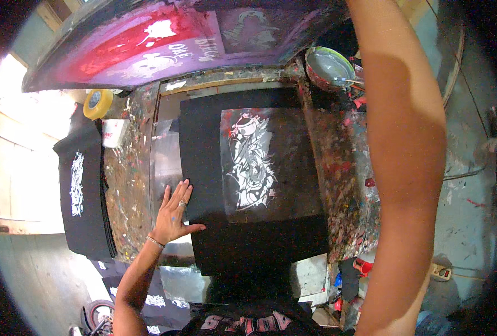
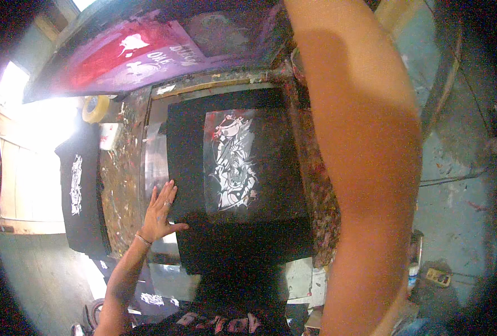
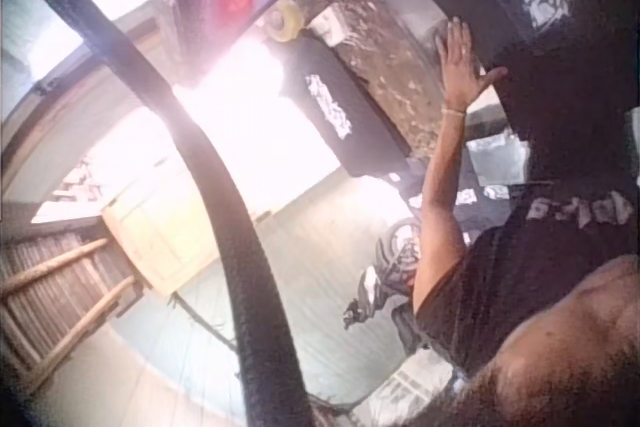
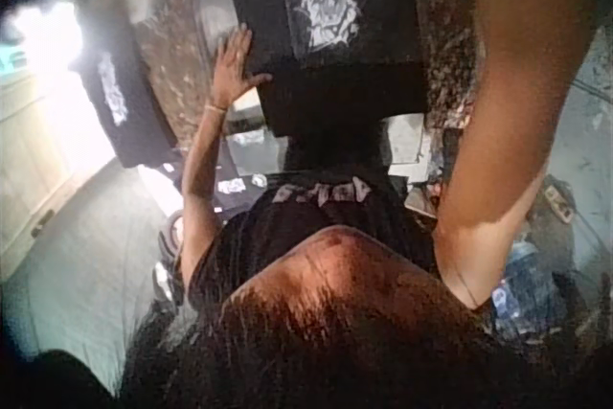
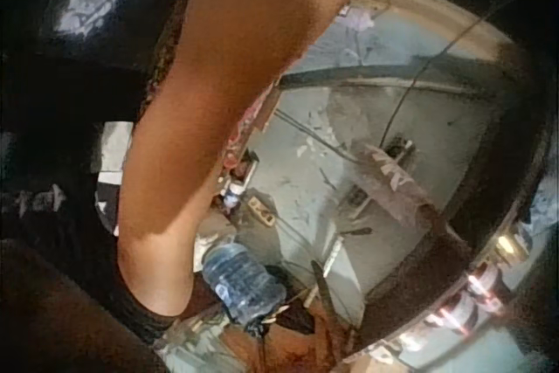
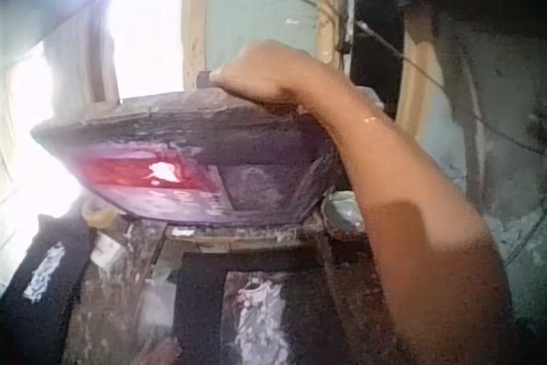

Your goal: The person places black t-shirts under a screen printing frame, applies white ink with a squeegee, and pulls the ink across the screen to print a graphic. After each print, the person removes the t-shirt and sets it aside, then repeats the process with a new t-shirt.

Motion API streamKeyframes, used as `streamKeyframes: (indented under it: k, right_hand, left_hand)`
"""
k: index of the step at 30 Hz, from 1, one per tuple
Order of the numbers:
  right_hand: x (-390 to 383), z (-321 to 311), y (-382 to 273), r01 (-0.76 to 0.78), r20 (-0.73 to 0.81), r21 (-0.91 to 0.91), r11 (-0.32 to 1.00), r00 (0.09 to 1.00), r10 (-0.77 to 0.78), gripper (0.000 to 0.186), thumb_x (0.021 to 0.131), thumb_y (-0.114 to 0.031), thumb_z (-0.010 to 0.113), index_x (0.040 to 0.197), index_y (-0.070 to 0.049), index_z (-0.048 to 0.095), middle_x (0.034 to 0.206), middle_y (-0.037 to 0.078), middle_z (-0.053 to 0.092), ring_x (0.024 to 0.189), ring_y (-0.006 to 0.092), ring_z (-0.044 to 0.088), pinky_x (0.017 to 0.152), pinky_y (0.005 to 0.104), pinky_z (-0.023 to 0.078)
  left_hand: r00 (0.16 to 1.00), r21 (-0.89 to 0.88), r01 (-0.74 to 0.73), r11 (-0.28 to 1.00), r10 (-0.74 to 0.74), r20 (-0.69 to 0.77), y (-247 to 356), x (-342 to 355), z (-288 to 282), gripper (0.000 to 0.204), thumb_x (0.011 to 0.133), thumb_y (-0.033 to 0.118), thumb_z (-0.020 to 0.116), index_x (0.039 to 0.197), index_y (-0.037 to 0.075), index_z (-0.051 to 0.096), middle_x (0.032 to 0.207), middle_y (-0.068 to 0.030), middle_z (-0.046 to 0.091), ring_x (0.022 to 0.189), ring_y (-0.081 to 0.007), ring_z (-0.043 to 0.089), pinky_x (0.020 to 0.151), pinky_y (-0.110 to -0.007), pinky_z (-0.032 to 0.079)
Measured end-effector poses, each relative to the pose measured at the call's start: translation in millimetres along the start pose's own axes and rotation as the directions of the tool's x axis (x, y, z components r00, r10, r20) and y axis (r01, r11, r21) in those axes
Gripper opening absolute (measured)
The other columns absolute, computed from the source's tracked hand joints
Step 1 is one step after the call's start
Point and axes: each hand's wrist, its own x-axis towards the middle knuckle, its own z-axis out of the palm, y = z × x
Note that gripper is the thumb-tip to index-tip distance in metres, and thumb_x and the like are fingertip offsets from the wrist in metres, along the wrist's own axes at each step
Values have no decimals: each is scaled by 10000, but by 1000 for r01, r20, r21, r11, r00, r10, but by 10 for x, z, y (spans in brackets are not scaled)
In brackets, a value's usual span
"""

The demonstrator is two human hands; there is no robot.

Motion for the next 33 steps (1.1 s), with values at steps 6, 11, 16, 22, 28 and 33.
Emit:
streamKeyframes:
  k: [6, 11, 16, 22, 28, 33]
  right_hand:
    - [145, 48, 190, 271, -25, -39, 962, 962, -272, 534, 924, -482, 514, 1036, -6, 729, 1098, 356, 668, 996, 512, 650, 888, 506, 506]
    - [63, 17, 91, 96, -36, 1, 995, 995, -96, 547, 909, -464, 528, 1023, 39, 710, 1070, 358, 673, 983, 509, 654, 889, 498, 508]
    - [27, 14, 118, 132, -55, 20, 991, 990, -130, 587, 888, -472, 545, 1001, 82, 705, 1053, 377, 671, 991, 508, 662, 891, 490, 512]
    - [-192, -112, -73, -10, -8, 85, 996, 1000, 10, 604, 868, -478, 559, 1005, 90, 709, 1052, 390, 666, 998, 512, 665, 899, 496, 511]
    - [-38, 39, 90, 102, -79, 56, 993, 992, -97, 594, 863, -467, 563, 1007, 90, 710, 1055, 394, 662, 1023, 516, 664, 905, 495, 519]
    - [-83, 38, 71, 100, -56, 23, 995, 994, -99, 582, 859, -452, 570, 996, 96, 710, 1052, 394, 663, 1005, 516, 672, 909, 491, 528]
  left_hand:
    - [1000, 18, -2, 1000, 2, 6, -16, 33, 14, 1246, 734, 692, 782, 1619, 5, 235, 1681, -211, 261, 1556, -367, 263, 1273, -552, 123]
    - [998, 37, 36, 999, -37, 41, 19, 69, -22, 1253, 759, 715, 744, 1627, -2, 194, 1690, -218, 230, 1563, -363, 244, 1274, -553, 108]
    - [1000, 40, 11, 999, -11, 20, 0, 164, 13, 1259, 761, 721, 737, 1631, 1, 182, 1693, -212, 225, 1565, -356, 242, 1273, -562, 100]
    - [999, 61, 32, 998, -33, 18, -16, 165, 70, 1272, 750, 723, 741, 1640, 21, 163, 1701, -195, 214, 1568, -347, 240, 1273, -564, 95]
    - [1000, 57, 11, 998, -10, -30, -45, 162, 136, 1259, 766, 739, 717, 1646, 36, 153, 1703, -187, 213, 1570, -347, 233, 1270, -575, 98]
    - [999, 43, 15, 999, -14, -32, -34, 185, 133, 1244, 784, 752, 693, 1650, 48, 143, 1704, -185, 213, 1571, -349, 228, 1267, -584, 96]
